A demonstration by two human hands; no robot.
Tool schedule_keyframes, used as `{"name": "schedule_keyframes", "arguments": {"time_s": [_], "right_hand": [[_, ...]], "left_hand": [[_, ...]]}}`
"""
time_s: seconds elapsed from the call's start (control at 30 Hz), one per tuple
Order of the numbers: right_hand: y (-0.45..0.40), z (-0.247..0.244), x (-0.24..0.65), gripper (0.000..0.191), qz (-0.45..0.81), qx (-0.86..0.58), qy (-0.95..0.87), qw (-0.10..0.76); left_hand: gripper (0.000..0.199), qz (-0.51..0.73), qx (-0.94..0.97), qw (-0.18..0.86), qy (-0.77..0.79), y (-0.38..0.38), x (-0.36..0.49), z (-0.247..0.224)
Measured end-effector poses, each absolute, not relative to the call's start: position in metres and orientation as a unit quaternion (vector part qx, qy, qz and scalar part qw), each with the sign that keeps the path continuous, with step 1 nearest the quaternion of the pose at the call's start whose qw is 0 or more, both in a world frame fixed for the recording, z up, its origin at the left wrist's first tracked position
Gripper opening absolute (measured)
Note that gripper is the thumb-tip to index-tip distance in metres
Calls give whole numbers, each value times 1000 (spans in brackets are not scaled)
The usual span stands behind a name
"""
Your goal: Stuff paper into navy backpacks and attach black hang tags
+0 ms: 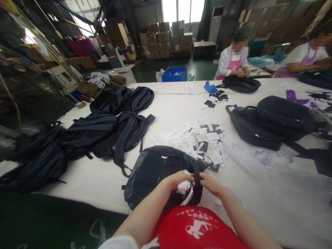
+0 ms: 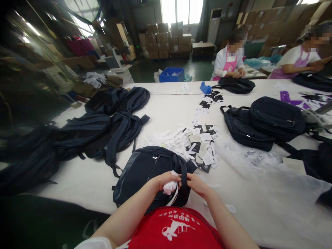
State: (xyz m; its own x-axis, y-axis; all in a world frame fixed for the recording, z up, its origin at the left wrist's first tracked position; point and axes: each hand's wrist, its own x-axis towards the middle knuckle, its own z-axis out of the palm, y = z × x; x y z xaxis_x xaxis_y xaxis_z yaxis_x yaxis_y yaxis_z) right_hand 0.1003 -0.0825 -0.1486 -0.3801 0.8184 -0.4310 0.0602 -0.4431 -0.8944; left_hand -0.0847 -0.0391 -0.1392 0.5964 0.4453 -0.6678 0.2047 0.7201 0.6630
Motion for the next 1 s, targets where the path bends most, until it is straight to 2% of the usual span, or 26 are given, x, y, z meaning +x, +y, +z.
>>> {"name": "schedule_keyframes", "arguments": {"time_s": [0.13,0.3,0.53,0.67,0.77,0.83,1.0], "right_hand": [[-82,-155,96,24,693,-494,-449,274],[-87,-164,88,18,645,-545,-419,333],[-105,-179,117,19,620,-595,-278,430],[-127,-166,147,16,651,-565,-213,459],[-142,-149,159,8,706,-487,-178,483],[-148,-140,159,9,721,-450,-174,498],[-147,-133,141,8,651,-457,-196,573]], "left_hand": [[16,96,371,803,455,-42,-85,-141],[16,103,394,786,465,-43,-87,-144],[16,-5,474,781,407,-28,-102,-125],[25,-41,475,800,365,-11,-109,-112],[35,-65,451,824,337,-8,-108,-110],[39,-92,435,839,312,-13,-101,-113],[27,-55,398,857,322,-38,-73,-126]]}}
